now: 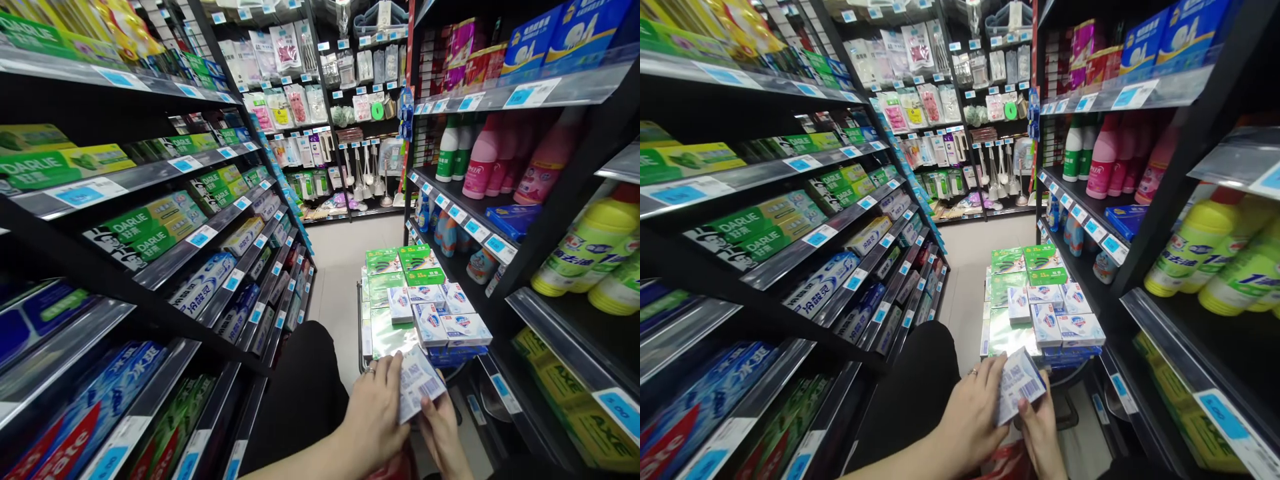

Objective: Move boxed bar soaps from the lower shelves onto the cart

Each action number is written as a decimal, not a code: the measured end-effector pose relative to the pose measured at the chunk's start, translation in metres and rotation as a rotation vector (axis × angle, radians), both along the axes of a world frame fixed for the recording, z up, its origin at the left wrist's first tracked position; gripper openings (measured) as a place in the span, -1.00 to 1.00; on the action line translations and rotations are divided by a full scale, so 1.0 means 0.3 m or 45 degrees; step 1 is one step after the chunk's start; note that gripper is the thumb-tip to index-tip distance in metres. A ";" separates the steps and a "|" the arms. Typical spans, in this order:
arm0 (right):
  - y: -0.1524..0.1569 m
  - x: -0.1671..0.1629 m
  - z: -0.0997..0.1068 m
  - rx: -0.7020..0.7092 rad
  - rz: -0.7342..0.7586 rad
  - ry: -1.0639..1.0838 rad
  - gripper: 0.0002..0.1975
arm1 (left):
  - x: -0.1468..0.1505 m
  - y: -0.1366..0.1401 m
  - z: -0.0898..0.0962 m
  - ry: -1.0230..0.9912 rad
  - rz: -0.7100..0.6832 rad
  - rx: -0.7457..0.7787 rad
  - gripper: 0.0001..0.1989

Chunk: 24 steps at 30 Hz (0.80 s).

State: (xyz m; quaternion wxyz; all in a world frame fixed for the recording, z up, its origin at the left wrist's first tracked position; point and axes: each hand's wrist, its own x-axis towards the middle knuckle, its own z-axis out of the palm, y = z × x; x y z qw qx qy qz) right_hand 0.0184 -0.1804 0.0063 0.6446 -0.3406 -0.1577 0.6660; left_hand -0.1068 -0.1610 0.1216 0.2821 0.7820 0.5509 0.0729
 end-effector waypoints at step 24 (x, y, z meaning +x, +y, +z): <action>0.071 0.140 -0.012 0.024 -0.009 0.010 -0.60 | -0.244 0.800 -0.187 0.198 -0.072 0.091 -0.25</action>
